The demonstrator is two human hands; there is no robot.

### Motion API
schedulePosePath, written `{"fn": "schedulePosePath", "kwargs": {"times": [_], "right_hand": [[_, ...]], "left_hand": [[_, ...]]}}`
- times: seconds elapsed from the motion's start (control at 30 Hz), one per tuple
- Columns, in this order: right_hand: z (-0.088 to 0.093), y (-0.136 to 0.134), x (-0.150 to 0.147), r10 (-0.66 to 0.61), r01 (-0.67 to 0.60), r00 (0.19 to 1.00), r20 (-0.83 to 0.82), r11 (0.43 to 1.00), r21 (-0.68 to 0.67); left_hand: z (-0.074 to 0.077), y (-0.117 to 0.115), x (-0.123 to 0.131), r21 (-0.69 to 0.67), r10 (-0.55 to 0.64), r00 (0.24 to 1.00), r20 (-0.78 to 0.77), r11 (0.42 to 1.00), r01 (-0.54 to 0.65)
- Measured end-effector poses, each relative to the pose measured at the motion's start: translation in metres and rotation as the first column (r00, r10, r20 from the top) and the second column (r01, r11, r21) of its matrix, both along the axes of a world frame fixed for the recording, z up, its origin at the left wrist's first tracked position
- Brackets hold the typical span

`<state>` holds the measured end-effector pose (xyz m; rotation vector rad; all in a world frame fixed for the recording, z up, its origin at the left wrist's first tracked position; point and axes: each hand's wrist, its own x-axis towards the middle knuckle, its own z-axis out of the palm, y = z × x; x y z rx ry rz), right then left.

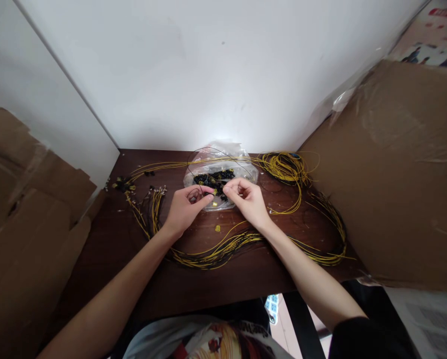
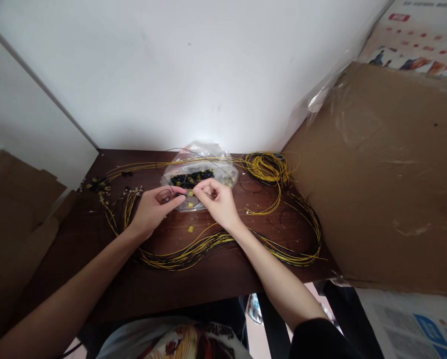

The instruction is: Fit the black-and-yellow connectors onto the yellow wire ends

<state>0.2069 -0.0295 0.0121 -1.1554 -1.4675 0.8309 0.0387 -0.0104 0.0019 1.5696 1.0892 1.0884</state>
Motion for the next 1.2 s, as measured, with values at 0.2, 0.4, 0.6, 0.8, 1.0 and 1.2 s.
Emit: {"fn": "schedulePosePath", "kwargs": {"times": [0.2, 0.4, 0.6, 0.8, 1.0, 1.2], "right_hand": [[-0.006, -0.001, -0.006, 0.086, -0.085, 0.996, 0.033, 0.996, -0.006], [-0.012, -0.001, -0.009, 0.127, -0.127, 0.992, -0.002, 0.988, -0.091], [-0.011, 0.000, -0.009, 0.122, -0.124, 0.992, -0.034, 0.989, -0.081], [-0.006, 0.000, -0.005, 0.054, -0.053, 0.998, 0.016, 0.997, -0.048], [-0.005, -0.001, -0.005, 0.072, -0.070, 0.997, 0.024, 0.996, -0.060], [-0.008, -0.001, -0.004, 0.074, -0.069, 0.996, 0.059, 0.994, -0.082]], "left_hand": [[0.000, -0.001, 0.000, 0.013, -0.040, 0.999, -0.024, 0.999, 0.040], [0.003, -0.003, 0.001, -0.013, -0.080, 0.995, 0.066, 0.997, 0.081], [0.006, -0.004, 0.003, -0.013, -0.060, 0.992, 0.109, 0.998, 0.062], [0.002, -0.002, 0.002, 0.039, -0.037, 0.998, 0.059, 0.999, 0.034], [-0.002, 0.000, 0.002, 0.118, -0.001, 1.000, 0.004, 0.993, 0.001], [0.000, -0.002, 0.000, 0.186, 0.029, 0.989, -0.144, 0.983, -0.002]]}}
